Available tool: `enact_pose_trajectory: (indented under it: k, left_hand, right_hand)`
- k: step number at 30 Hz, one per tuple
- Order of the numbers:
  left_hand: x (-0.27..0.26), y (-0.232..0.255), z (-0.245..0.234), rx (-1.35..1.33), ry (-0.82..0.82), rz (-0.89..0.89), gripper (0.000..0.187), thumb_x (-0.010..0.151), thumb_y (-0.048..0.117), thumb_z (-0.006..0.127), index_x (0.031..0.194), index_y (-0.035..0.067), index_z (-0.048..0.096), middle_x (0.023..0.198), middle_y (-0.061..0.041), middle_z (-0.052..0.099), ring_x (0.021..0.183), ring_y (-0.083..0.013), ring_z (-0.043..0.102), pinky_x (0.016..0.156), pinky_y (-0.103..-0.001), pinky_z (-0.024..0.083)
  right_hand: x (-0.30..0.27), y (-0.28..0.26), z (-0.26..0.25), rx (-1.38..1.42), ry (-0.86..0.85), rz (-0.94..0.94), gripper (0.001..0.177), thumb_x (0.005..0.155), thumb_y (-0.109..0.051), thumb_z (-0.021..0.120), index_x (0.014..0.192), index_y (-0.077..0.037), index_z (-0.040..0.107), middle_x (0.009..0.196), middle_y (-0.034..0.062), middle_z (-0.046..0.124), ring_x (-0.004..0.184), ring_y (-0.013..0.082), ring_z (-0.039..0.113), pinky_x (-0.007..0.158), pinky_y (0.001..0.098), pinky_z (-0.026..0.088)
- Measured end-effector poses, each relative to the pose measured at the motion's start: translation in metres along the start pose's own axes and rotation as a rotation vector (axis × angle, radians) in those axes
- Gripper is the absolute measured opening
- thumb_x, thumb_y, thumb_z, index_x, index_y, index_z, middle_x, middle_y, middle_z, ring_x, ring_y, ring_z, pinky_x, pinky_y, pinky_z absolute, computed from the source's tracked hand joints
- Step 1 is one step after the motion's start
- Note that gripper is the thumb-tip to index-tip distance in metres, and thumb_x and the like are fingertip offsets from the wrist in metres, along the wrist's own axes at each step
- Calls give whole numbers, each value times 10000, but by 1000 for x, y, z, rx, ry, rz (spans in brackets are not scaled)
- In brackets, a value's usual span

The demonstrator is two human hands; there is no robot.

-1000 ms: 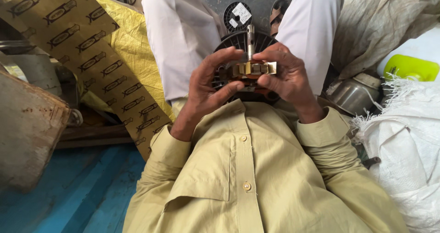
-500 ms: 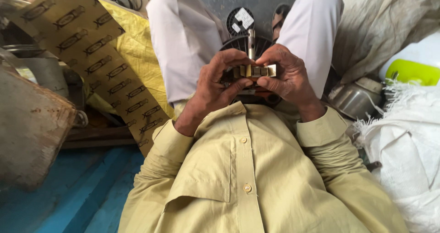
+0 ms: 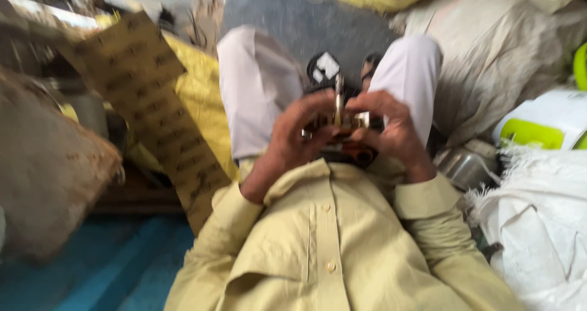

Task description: The person sits on the floor and works on a circular electrical component, likely a motor stator. They use scissors to cut a piece of cardboard and then wrap it around the copper windings. The person continues to adjust and secure the cardboard on the component.

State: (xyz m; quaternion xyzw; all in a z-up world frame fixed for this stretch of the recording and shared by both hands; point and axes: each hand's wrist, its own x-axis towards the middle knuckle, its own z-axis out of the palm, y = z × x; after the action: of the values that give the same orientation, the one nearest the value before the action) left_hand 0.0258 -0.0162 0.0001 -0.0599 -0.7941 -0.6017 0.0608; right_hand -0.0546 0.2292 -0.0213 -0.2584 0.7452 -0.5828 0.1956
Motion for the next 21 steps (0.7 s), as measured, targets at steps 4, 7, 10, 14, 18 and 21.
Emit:
enact_pose_trajectory:
  k: [4, 7, 10, 14, 18, 21]
  left_hand:
    - [-25, -52, -42, -90, 271, 25, 606, 967, 39, 774, 1498, 93, 488, 1492, -125, 557, 1379, -266, 591, 1053, -393, 592]
    - [-55, -94, -107, 96, 524, -111, 369, 1020, -11, 737, 1357, 57, 605, 1399, -144, 616, 1289, -266, 660, 952, -372, 652]
    - [-88, -133, -161, 122, 719, -381, 286, 1004, 22, 752, 1278, 19, 670, 1191, -156, 709, 1027, -258, 713, 864, -370, 622]
    - [-91, -182, -188, 555, 698, -521, 324, 949, 59, 770, 1257, 42, 671, 1224, -135, 692, 1107, -247, 696, 948, -346, 621]
    - [-44, -215, -171, 1068, 661, -190, 547, 900, 151, 723, 1383, -24, 535, 1343, -232, 601, 1282, -376, 549, 1063, -486, 513]
    - [-9, -234, -168, 1193, 428, -489, 453, 994, 51, 532, 1420, 190, 594, 1385, -189, 598, 1258, -396, 545, 978, -580, 490]
  right_hand:
    - [-14, 4, -21, -145, 203, -24, 647, 956, -513, 795, 1360, -29, 650, 1324, 62, 643, 1173, 145, 619, 1015, 298, 519]
    - [-22, -8, -34, -170, 399, 65, 446, 1017, -390, 809, 1234, -29, 664, 1228, 75, 627, 1061, 146, 629, 926, 303, 547]
    - [-41, -23, -27, -572, 195, 58, 179, 1080, -183, 830, 1016, -62, 714, 988, 66, 716, 847, 204, 665, 795, 302, 522]
    - [-57, -36, 8, -586, -106, 116, 230, 835, -141, 845, 1023, -47, 750, 994, 94, 723, 864, 242, 684, 778, 372, 560]
    - [-61, -51, 32, -738, -161, -95, 232, 837, -45, 800, 1068, -54, 780, 1042, 84, 729, 1006, 283, 650, 869, 400, 552]
    - [-46, -59, 33, -768, -200, -149, 292, 824, 2, 739, 1111, -51, 759, 1139, 92, 717, 1061, 301, 655, 910, 418, 546]
